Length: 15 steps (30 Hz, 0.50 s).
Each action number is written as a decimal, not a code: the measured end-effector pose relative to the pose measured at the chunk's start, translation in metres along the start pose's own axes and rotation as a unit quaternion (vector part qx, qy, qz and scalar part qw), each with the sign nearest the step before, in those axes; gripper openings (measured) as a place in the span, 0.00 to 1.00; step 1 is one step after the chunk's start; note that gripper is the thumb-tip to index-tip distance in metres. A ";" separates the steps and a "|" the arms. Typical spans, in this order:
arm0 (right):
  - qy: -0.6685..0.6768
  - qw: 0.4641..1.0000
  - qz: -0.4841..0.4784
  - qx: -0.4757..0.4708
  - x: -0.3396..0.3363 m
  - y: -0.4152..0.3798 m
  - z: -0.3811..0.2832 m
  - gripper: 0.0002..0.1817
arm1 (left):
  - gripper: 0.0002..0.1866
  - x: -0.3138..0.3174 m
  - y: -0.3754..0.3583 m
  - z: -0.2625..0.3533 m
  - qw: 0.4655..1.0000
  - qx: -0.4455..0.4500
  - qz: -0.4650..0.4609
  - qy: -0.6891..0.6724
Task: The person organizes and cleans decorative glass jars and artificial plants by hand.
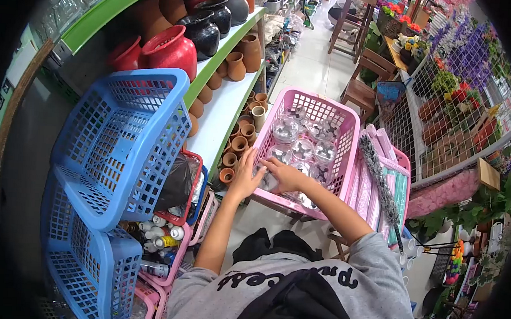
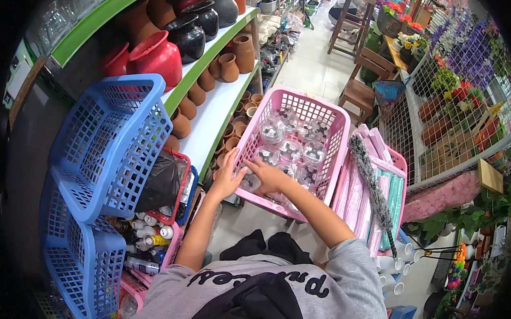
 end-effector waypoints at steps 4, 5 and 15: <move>0.028 0.996 0.082 -0.030 -0.002 -0.003 0.005 0.55 | 0.30 0.000 0.003 0.010 0.999 -0.008 -0.001 0.052; 0.029 0.996 0.083 -0.031 -0.002 -0.003 0.006 0.55 | 0.30 -0.002 0.004 0.012 0.999 -0.008 -0.001 0.054; 0.201 0.947 0.248 0.036 -0.012 -0.013 0.043 0.52 | 0.25 -0.008 0.002 0.003 0.998 -0.004 0.040 -0.046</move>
Point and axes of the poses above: each hand's wrist, its own y-axis towards the middle knuckle, its own x-axis out of the palm, z = x × y, the point moved 7 cm from there along y, towards the middle knuckle, and after that the axes turned 1 degree about y, right-handed, at the moved point
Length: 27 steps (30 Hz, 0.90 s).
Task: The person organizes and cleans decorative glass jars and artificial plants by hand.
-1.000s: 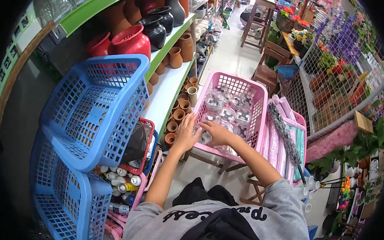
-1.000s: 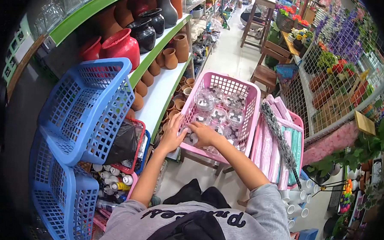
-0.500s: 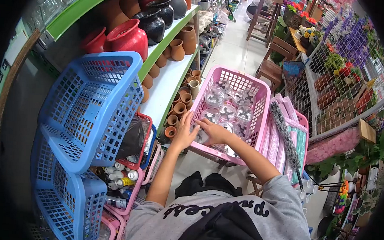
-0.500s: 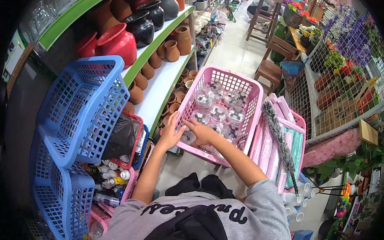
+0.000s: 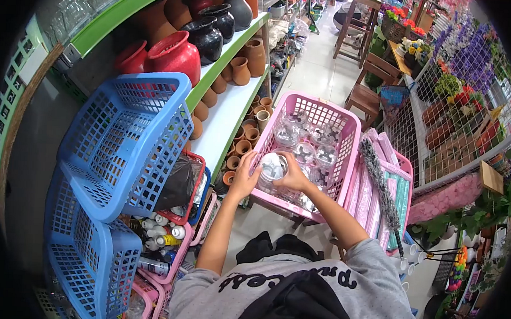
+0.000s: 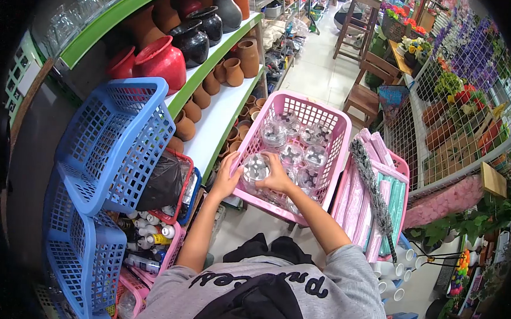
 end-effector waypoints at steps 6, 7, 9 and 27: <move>0.042 0.989 0.121 0.078 -0.014 -0.002 0.018 0.49 | 0.25 0.002 -0.001 -0.002 1.000 0.002 0.005 -0.007; 0.042 0.989 0.122 0.078 -0.016 -0.002 0.021 0.49 | 0.25 0.003 -0.002 -0.002 1.000 0.006 0.007 -0.002; 0.059 0.978 0.158 0.123 -0.027 -0.006 0.030 0.50 | 0.27 0.004 -0.001 0.001 1.000 0.011 0.008 0.023; 0.159 0.942 0.256 0.148 -0.090 -0.032 0.017 0.46 | 0.42 0.056 0.025 0.030 0.946 0.027 -0.152 0.286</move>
Point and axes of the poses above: each hand's wrist, its own y-axis towards the middle knuckle, its own x-axis out of the palm, z = x × y, the point moved 7 cm from there along y, towards the middle knuckle, and after that the axes turned 1 degree about y, right-handed, at the moved point
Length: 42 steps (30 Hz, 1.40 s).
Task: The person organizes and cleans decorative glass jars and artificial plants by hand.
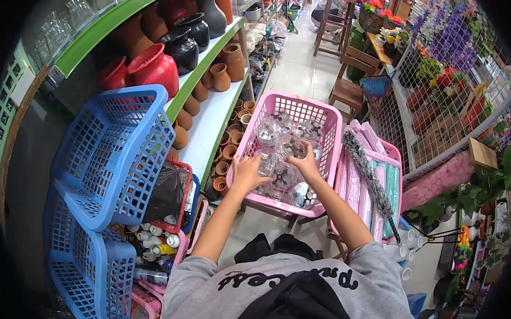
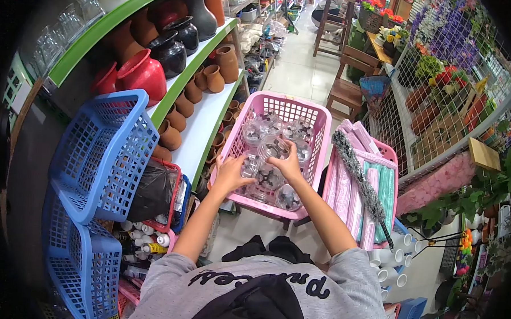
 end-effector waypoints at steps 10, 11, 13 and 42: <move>-0.053 0.997 -0.003 -0.053 -0.023 -0.012 -0.027 0.47 | 0.25 0.010 0.024 -0.024 0.968 -0.092 0.088 -0.216; -0.059 0.996 -0.001 -0.061 -0.027 -0.013 -0.030 0.48 | 0.25 0.011 0.028 -0.028 0.954 -0.111 0.100 -0.259; -0.080 0.995 0.005 -0.058 -0.034 -0.017 -0.037 0.49 | 0.23 0.037 0.041 -0.048 0.928 -0.114 0.130 -0.329; -0.155 0.966 0.093 -0.187 -0.079 -0.053 -0.081 0.54 | 0.35 0.057 0.061 0.155 0.368 -0.064 -0.257 -0.891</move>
Point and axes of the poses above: each hand's wrist, its own y-axis towards the middle knuckle, its own x-axis out of the palm, z = x × y, the point moved 7 cm from there along y, towards the middle knuckle, and after that the axes turned 1 degree about y, right-handed, at the moved point
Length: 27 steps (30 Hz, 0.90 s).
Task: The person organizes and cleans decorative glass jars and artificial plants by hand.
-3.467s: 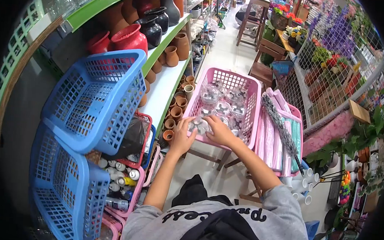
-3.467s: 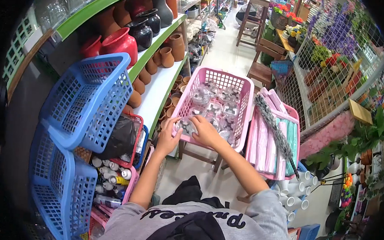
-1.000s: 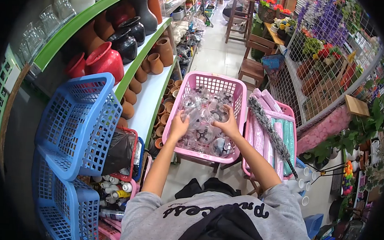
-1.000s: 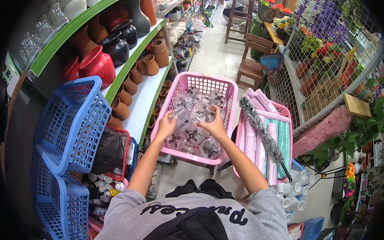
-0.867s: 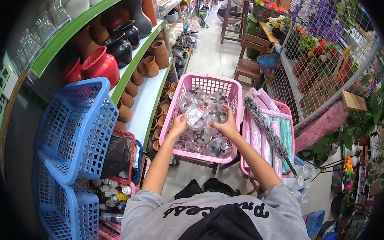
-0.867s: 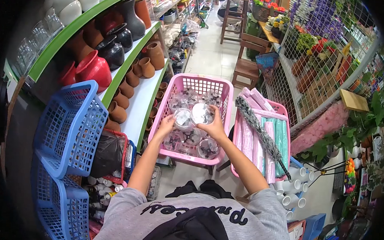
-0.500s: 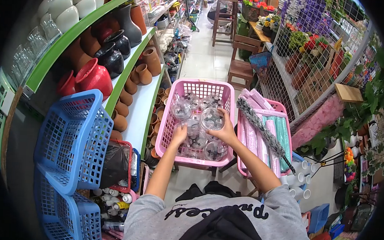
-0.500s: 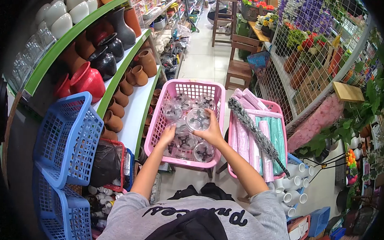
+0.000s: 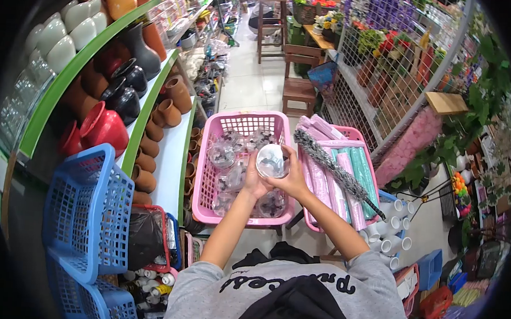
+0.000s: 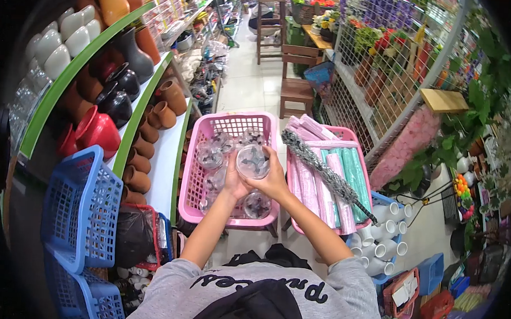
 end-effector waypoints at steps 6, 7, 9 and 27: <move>0.035 0.994 0.042 0.091 -0.075 -0.002 0.050 0.43 | 0.36 0.008 0.028 -0.033 0.997 -0.061 0.025 -0.031; -0.099 0.992 0.052 0.058 -0.095 -0.004 0.059 0.38 | 0.35 0.012 0.032 -0.036 0.997 -0.066 0.006 -0.031; -0.233 0.970 0.062 0.029 -0.123 -0.015 0.074 0.33 | 0.35 0.017 0.038 -0.040 0.997 -0.074 -0.016 -0.031; -0.268 0.958 -0.090 0.043 -0.109 0.036 0.010 0.25 | 0.36 -0.005 -0.008 0.041 0.970 0.117 0.156 0.143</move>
Point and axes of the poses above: each hand's wrist, its own y-axis towards the middle knuckle, its own x-axis out of the palm, z = x × y, the point moved 7 cm from there along y, towards the middle knuckle, and after that the axes turned 1 degree about y, right-handed, at the moved point
